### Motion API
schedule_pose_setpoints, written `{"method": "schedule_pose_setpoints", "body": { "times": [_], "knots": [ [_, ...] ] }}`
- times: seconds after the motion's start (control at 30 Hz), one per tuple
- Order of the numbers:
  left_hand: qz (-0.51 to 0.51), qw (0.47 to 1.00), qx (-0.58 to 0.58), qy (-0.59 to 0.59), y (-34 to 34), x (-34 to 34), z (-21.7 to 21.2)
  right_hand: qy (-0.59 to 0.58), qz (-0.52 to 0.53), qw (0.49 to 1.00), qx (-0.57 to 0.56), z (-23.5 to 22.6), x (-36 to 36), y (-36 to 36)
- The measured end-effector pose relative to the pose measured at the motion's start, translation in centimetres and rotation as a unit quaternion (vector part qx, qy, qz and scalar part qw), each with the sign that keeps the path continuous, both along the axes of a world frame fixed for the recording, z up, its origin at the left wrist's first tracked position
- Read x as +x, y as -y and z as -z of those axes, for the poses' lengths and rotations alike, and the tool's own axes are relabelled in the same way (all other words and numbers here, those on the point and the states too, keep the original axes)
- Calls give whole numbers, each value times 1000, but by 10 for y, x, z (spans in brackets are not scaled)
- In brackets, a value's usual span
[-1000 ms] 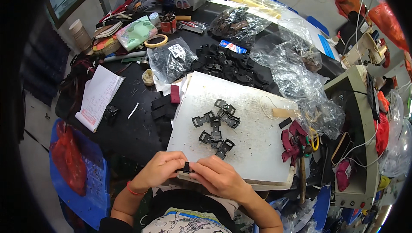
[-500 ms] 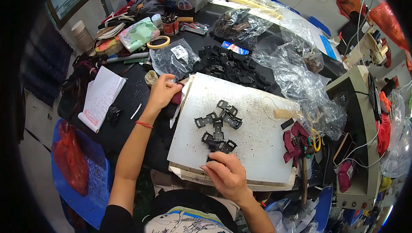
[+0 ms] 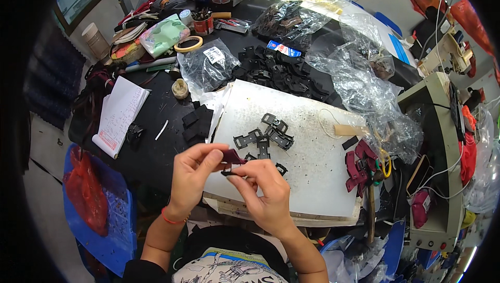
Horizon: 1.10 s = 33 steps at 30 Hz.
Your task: The person assembles small black plastic buckles by hand at a cluttered workbench. They repeatedly pick up a buckle and a strip of black fabric, thread the fabric through the buckle, and place the assembled unit on a white board.
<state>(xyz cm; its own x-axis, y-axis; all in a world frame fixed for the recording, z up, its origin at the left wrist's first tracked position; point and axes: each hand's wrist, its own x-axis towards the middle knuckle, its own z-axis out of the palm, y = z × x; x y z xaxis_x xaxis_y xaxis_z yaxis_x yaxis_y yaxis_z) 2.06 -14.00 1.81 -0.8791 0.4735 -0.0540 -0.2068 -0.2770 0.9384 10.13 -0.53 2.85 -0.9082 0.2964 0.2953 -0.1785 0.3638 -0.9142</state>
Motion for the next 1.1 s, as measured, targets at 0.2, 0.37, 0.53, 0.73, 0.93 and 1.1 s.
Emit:
{"method": "schedule_pose_setpoints", "body": {
  "times": [0.2,0.37,0.53,0.73,0.93,1.1],
  "knots": [
    [8,1000,16,-2,-4,14,-1,-1,33,999,-32,5,0,-3],
    [24,999,12,-25,1,10,-1,20,-6,999,-25,8,0,-6],
    [87,996,-1,-18,4,8,-3,78,36,986,-145,1,1,-1],
    [43,995,87,16,3,14,12,40,94,995,2,7,3,6],
    [59,983,166,55,2,26,6,13,46,953,-299,2,10,-3],
    [120,977,172,-30,8,23,11,17,-22,932,-361,0,15,-7]
  ]
}}
